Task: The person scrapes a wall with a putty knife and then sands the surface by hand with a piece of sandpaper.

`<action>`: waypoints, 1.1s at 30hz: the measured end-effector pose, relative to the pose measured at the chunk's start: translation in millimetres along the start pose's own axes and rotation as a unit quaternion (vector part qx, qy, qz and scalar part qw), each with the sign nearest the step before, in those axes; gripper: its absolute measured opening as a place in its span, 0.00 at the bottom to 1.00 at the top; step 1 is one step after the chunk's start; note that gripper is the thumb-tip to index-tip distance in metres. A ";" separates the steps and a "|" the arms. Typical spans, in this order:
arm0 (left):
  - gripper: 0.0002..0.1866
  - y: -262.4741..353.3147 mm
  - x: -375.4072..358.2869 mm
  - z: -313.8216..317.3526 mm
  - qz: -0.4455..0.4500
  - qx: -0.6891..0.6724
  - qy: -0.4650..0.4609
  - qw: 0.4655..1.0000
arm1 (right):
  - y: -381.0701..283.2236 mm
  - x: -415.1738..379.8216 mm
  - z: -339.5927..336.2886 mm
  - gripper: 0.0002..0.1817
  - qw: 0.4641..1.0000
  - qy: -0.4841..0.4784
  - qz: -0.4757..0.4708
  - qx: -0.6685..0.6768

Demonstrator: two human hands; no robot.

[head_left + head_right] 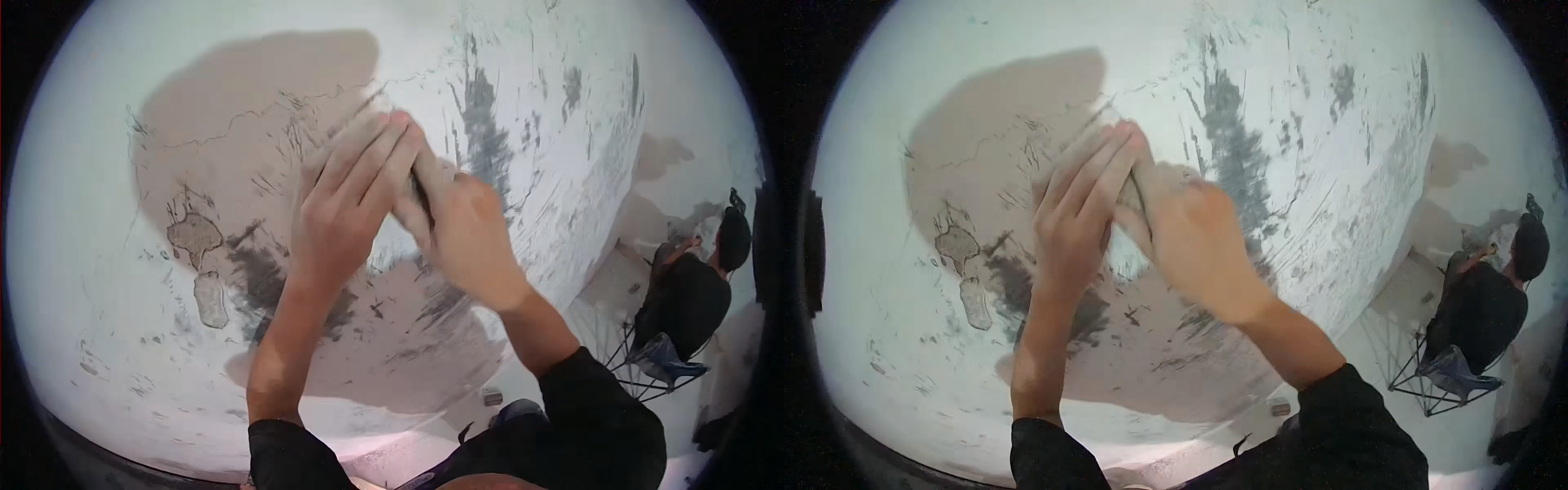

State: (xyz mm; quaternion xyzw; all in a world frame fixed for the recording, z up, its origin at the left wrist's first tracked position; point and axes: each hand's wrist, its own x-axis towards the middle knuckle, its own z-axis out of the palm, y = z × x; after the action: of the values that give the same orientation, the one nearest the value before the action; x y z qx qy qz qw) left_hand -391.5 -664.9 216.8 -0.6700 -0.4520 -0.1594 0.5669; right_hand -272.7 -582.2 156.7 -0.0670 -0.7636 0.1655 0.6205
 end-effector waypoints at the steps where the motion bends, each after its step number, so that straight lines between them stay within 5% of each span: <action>1: 0.21 -2.0 1.5 1.8 0.003 0.003 0.005 1.000 | 4.7 7.2 3.1 0.32 1.000 0.017 -0.002 0.021; 14: 0.26 -1.2 2.1 4.6 -0.028 -0.001 -0.032 0.999 | 8.3 14.6 0.6 0.33 1.000 -0.029 0.007 -0.007; 33: 0.20 11.0 -9.9 9.4 -0.055 -0.022 0.027 0.998 | 5.4 3.0 -10.1 0.33 0.998 -0.032 -0.026 -0.042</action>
State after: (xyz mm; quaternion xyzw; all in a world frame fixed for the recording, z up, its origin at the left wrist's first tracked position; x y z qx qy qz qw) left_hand -391.1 -660.1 200.0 -0.6524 -0.4687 -0.2182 0.5541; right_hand -264.2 -574.5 159.4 -0.0678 -0.7908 0.1190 0.5965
